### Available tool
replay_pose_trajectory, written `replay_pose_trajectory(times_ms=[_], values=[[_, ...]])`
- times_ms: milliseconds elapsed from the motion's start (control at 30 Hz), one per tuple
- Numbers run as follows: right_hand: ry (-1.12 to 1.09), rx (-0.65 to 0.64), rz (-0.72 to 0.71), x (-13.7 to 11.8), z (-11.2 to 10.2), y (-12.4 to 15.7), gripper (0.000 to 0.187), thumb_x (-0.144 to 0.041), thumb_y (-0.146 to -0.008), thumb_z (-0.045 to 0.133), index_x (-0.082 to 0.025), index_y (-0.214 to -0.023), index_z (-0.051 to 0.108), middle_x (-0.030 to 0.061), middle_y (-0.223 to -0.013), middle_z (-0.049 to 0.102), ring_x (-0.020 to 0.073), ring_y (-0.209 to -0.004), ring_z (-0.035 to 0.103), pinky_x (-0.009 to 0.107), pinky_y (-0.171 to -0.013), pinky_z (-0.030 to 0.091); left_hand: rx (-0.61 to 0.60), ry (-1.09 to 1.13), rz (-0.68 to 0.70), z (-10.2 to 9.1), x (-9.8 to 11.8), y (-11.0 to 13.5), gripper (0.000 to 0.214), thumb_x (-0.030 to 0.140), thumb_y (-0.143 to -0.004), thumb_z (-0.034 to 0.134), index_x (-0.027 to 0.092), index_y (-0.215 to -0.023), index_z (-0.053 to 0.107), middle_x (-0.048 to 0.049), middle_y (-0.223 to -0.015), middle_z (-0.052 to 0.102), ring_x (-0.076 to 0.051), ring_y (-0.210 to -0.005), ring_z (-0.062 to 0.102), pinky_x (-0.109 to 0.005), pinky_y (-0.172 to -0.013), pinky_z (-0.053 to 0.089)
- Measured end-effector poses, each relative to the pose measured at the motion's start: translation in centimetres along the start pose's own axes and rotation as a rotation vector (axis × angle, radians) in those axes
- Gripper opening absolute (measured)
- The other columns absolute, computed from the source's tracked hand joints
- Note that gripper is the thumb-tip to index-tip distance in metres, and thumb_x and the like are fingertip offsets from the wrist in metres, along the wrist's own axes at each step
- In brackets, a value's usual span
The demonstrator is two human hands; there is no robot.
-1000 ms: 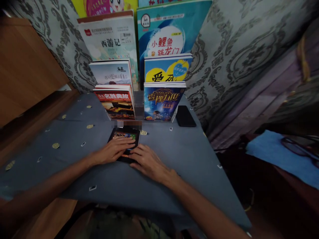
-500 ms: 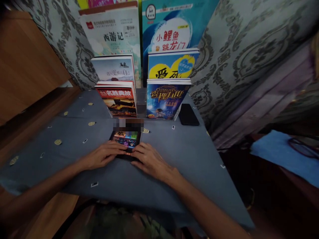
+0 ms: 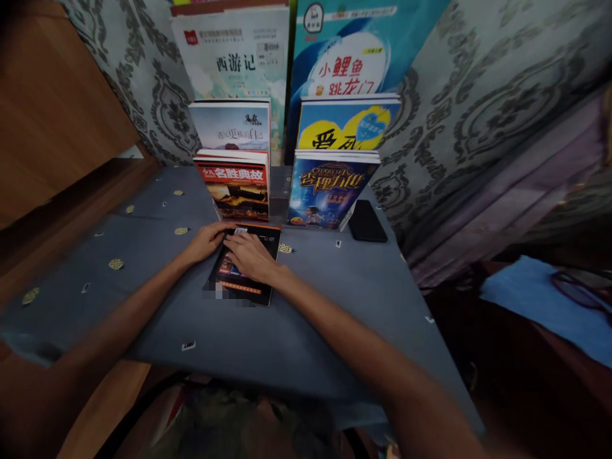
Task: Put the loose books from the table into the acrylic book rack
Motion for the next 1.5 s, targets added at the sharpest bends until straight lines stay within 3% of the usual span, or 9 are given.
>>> replay_pose_trajectory(times_ms=[167,400,567,700,867,1000,1167,1500], values=[[0.013,-0.041,-0.01,-1.1,1.3,-0.1,0.035,-0.022,-0.1,0.05,-0.008,-0.129,0.064,0.0171,-0.134,0.064,0.0299,-0.133,0.048,0.049,-0.112,0.039,-0.015,0.003,0.024,0.0,-0.2,0.1,0.045,0.006,-0.084,0.04,0.018,-0.118,0.068,-0.0064,-0.126,0.07,-0.02,-0.12,0.062,-0.042,-0.109,0.047],[-0.04,-0.054,-0.123,-4.8,0.8,3.8,0.032,-0.027,-0.102,0.049,-0.021,-0.125,0.07,0.014,-0.138,0.062,0.0286,-0.136,0.047,0.05,-0.112,0.04,0.005,-0.001,0.041,0.2,-0.5,0.1,0.039,0.012,-0.09,0.043,0.02,-0.117,0.069,-0.0067,-0.128,0.069,-0.022,-0.12,0.063,-0.043,-0.108,0.047],[-0.077,-0.054,-0.146,-5.7,0.8,5.8,0.034,-0.028,-0.101,0.05,-0.021,-0.129,0.066,0.0145,-0.143,0.057,0.0277,-0.138,0.047,0.052,-0.112,0.042,-0.001,-0.061,0.06,0.3,0.2,0.5,0.034,0.017,-0.094,0.044,0.018,-0.119,0.068,-0.0084,-0.133,0.067,-0.022,-0.122,0.061,-0.044,-0.109,0.045],[-0.165,0.011,-0.057,-4.1,1.0,6.9,0.037,-0.033,-0.103,0.044,-0.022,-0.133,0.063,0.012,-0.146,0.055,0.0241,-0.142,0.043,0.05,-0.116,0.042,-0.004,-0.14,0.046,0.5,0.6,0.9,0.033,0.027,-0.099,0.044,0.018,-0.124,0.064,-0.0093,-0.138,0.063,-0.024,-0.128,0.057,-0.047,-0.11,0.043],[-0.241,0.096,0.098,-0.2,0.5,7.8,0.045,-0.041,-0.105,0.039,-0.018,-0.137,0.059,0.016,-0.149,0.052,0.0255,-0.144,0.041,0.054,-0.118,0.038,-0.019,-0.221,0.049,0.7,1.0,1.2,0.033,0.028,-0.1,0.043,0.02,-0.127,0.061,-0.0088,-0.141,0.061,-0.024,-0.129,0.056,-0.046,-0.11,0.041],[-0.239,0.11,0.169,3.3,0.1,7.3,0.043,-0.039,-0.103,0.041,-0.021,-0.139,0.057,0.0135,-0.148,0.054,0.0261,-0.144,0.043,0.056,-0.118,0.036,-0.035,-0.286,0.053,0.7,1.5,1.1,0.034,0.026,-0.1,0.042,0.018,-0.127,0.06,-0.0108,-0.141,0.06,-0.025,-0.128,0.056,-0.046,-0.106,0.043],[-0.178,0.157,0.256,6.8,0.0,6.0,0.043,-0.032,-0.1,0.045,-0.016,-0.138,0.057,0.0159,-0.147,0.055,0.027,-0.141,0.046,0.054,-0.118,0.036,-0.049,-0.337,0.041,0.6,1.9,1.0,0.033,0.024,-0.099,0.042,0.018,-0.127,0.06,-0.0113,-0.141,0.06,-0.026,-0.126,0.057,-0.046,-0.103,0.044],[-0.105,0.189,0.341,7.0,0.1,5.8,0.043,-0.03,-0.098,0.045,-0.015,-0.136,0.059,0.0149,-0.149,0.052,0.0286,-0.143,0.042,0.053,-0.118,0.036,-0.013,-0.457,0.074,1.1,2.7,1.2,0.033,0.02,-0.098,0.041,0.013,-0.122,0.062,-0.0152,-0.135,0.063,-0.028,-0.126,0.057,-0.047,-0.102,0.045]])
Point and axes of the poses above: each hand's wrist, its own y-axis away from the middle knuckle, its own z-axis out of the palm, x = y × z, the point moved 4 cm from there along -y, towards the middle knuckle
